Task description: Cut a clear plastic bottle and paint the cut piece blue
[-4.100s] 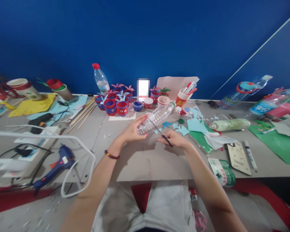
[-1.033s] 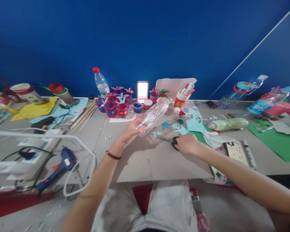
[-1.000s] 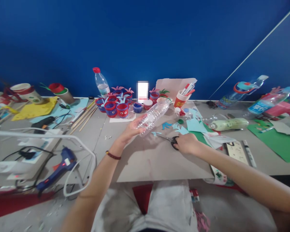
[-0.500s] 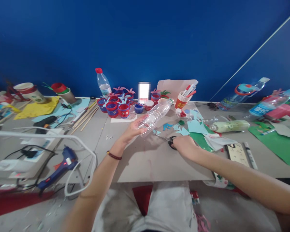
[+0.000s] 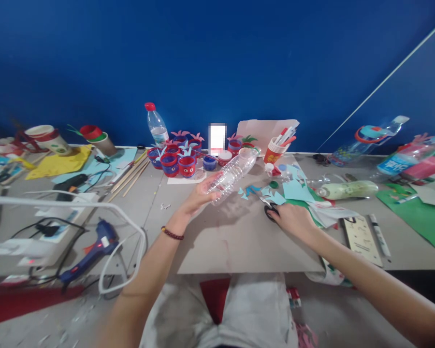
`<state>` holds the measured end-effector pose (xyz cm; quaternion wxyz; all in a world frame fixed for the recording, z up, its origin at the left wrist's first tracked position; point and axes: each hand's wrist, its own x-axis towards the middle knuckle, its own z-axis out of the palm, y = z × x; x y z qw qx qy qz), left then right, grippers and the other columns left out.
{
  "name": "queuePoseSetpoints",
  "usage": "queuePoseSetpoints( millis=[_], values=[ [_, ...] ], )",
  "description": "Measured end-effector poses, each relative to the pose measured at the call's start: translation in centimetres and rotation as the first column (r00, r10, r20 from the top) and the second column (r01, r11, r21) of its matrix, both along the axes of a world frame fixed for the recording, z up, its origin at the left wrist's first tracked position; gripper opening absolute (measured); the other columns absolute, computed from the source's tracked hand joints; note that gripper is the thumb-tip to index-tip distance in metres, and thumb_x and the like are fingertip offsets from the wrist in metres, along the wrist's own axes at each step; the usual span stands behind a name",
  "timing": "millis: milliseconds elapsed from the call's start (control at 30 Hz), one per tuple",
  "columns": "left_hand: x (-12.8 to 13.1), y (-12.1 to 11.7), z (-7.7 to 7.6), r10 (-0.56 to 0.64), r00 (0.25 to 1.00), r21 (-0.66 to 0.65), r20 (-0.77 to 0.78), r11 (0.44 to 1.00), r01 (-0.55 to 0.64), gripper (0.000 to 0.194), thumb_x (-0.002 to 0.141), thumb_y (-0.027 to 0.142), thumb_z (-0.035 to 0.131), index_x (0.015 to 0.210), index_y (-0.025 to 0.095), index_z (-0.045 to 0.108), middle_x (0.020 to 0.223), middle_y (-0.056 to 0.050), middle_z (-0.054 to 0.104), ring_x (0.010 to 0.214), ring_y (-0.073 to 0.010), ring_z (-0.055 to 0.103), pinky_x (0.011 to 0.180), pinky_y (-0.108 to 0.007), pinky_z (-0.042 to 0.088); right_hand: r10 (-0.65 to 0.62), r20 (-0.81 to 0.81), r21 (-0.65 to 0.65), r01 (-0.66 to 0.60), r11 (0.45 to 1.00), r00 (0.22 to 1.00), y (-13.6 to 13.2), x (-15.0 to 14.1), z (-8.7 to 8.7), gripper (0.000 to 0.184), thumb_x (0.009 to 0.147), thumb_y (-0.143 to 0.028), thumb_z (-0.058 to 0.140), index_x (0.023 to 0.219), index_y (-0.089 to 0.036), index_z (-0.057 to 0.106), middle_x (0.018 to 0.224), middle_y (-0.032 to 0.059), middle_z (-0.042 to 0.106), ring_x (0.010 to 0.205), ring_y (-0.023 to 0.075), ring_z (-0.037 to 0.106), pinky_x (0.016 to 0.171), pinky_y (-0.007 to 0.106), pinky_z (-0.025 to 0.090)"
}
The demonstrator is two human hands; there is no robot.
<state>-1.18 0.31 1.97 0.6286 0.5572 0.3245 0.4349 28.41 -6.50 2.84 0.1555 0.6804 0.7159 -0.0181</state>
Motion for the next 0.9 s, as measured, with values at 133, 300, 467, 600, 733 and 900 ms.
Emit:
queuePoseSetpoints(
  millis=[133,300,467,600,733,900],
  values=[
    [0.0,0.1,-0.1,-0.007,1.0,-0.012,-0.017,1.0,0.006,0.069,0.066,0.035,0.083,0.132,0.026,0.064,0.138,-0.011,0.06,0.108,-0.0261,0.063,0.094,-0.041,0.051,-0.077,-0.028,0.031,0.078,0.996,0.997,0.3,1.4,-0.9,0.04,0.099,-0.042,0.045,0.093,-0.015,0.073,0.09,0.0162,0.075,0.087,0.0277,0.073,0.065,0.029,0.045],
    [0.1,0.2,-0.6,-0.021,1.0,-0.008,0.011,1.0,0.021,0.069,0.067,0.035,0.083,0.132,0.024,0.064,0.142,-0.012,0.057,0.107,-0.0262,0.063,0.093,-0.041,0.051,-0.124,-0.581,0.017,0.164,0.986,0.804,2.1,1.8,-1.6,0.038,0.095,-0.049,0.047,0.101,-0.019,0.07,0.074,0.0054,0.073,0.064,0.0202,0.068,0.064,0.029,0.049],
    [0.2,0.1,-0.7,-0.059,0.998,-0.008,0.015,0.998,0.059,0.071,0.066,0.037,0.085,0.132,0.023,0.063,0.142,-0.014,0.058,0.119,-0.0323,0.061,0.1,-0.046,0.049,-0.256,-0.954,-0.229,0.172,0.958,0.154,5.3,-1.3,-1.1,0.054,0.091,-0.063,0.049,0.125,-0.021,0.055,0.117,0.0117,0.072,0.082,0.0194,0.072,0.058,0.027,0.055],
    [0.3,0.0,-0.4,-0.076,0.997,0.023,0.011,0.997,0.076,0.066,0.066,0.036,0.085,0.128,0.025,0.066,0.152,-0.01,0.05,0.14,-0.0359,0.046,0.114,-0.05,0.04,-0.245,-0.967,-0.252,0.135,0.958,-0.065,7.2,-4.1,-0.4,0.052,0.096,-0.064,0.036,0.125,-0.022,0.05,0.135,0.0121,0.063,0.114,0.0209,0.068,0.079,0.031,0.061],
    [0.3,0.0,-0.3,-0.106,0.994,0.007,0.002,0.994,0.106,0.067,0.066,0.035,0.086,0.13,0.026,0.065,0.15,-0.009,0.054,0.142,-0.0357,0.044,0.117,-0.052,0.036,-0.262,-0.951,-0.29,0.179,0.94,-0.165,7.7,-5.5,0.0,0.039,0.098,-0.053,0.035,0.115,-0.023,0.052,0.125,0.011,0.068,0.117,0.0213,0.067,0.091,0.035,0.06],
    [0.2,-0.1,-0.3,-0.148,0.988,-0.014,0.049,0.989,0.149,0.074,0.067,0.034,0.085,0.135,0.026,0.061,0.148,-0.012,0.055,0.131,-0.0334,0.054,0.111,-0.049,0.043,-0.188,-0.964,-0.231,0.243,0.942,-0.189,8.0,-5.1,0.0,0.039,0.094,-0.057,0.034,0.101,-0.025,0.055,0.109,0.0109,0.073,0.113,0.0244,0.069,0.091,0.041,0.061]
  ],
)
